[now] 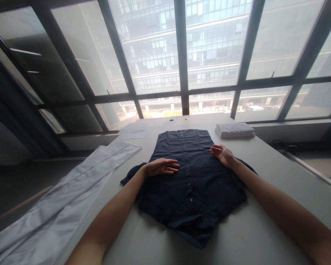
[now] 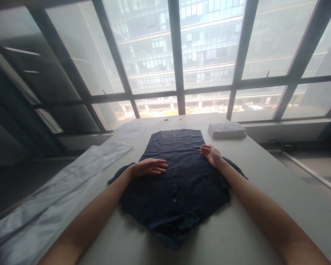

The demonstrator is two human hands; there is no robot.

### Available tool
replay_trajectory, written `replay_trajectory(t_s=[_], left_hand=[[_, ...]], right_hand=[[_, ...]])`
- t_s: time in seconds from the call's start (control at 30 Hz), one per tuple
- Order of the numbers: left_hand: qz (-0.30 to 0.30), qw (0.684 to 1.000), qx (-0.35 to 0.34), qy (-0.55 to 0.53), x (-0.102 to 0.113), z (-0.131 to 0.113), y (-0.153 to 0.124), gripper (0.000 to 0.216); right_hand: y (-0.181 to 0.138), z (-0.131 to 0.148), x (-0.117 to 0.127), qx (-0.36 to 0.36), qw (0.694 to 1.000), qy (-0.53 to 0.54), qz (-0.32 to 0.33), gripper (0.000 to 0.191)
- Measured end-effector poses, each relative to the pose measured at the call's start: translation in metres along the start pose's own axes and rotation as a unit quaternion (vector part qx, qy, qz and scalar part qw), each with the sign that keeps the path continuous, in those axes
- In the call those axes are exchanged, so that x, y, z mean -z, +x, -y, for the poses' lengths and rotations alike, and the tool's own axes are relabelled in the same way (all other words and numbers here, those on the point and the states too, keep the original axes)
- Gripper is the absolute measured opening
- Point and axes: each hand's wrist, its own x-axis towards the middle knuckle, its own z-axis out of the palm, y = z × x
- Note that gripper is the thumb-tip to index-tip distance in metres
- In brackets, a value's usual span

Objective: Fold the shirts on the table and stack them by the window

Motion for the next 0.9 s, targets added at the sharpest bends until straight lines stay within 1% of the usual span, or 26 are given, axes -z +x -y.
replay_trajectory(t_s=[0.3, 0.4, 0.5, 0.67, 0.73, 0.77, 0.83, 0.87, 0.9], left_hand=[[-0.015, 1.000, 0.001, -0.001, -0.005, -0.002, -0.002, 0.052], [-0.021, 1.000, 0.005, -0.004, -0.006, -0.003, -0.002, 0.051], [-0.028, 1.000, 0.006, -0.007, -0.009, -0.004, -0.003, 0.050], [-0.035, 0.999, 0.007, -0.011, -0.014, -0.006, -0.005, 0.049], [-0.034, 0.999, 0.006, -0.012, -0.014, -0.006, -0.005, 0.049], [-0.033, 0.999, 0.006, -0.012, -0.014, -0.006, -0.005, 0.049], [-0.029, 0.999, 0.009, -0.012, -0.014, -0.006, -0.005, 0.050], [-0.027, 1.000, 0.010, -0.012, -0.013, -0.006, -0.005, 0.050], [-0.026, 1.000, 0.012, -0.012, -0.013, -0.006, -0.005, 0.051]], right_hand=[[-0.001, 0.001, -0.001, 0.002, 1.000, -0.001, -0.002, 0.035], [-0.001, 0.000, 0.000, 0.010, 1.000, -0.020, -0.003, 0.036], [0.003, -0.004, 0.000, 0.042, 0.996, -0.074, -0.018, 0.034], [0.009, -0.012, -0.002, 0.125, 0.981, -0.119, -0.090, 0.015], [0.007, -0.012, -0.005, 0.151, 0.974, -0.132, -0.105, 0.016], [0.004, -0.011, -0.007, 0.155, 0.973, -0.137, -0.102, 0.017], [-0.005, -0.009, -0.014, 0.150, 0.975, -0.145, -0.073, 0.019], [-0.012, -0.009, -0.018, 0.137, 0.979, -0.148, -0.039, 0.020], [-0.019, -0.009, -0.023, 0.111, 0.983, -0.149, 0.015, 0.024]])
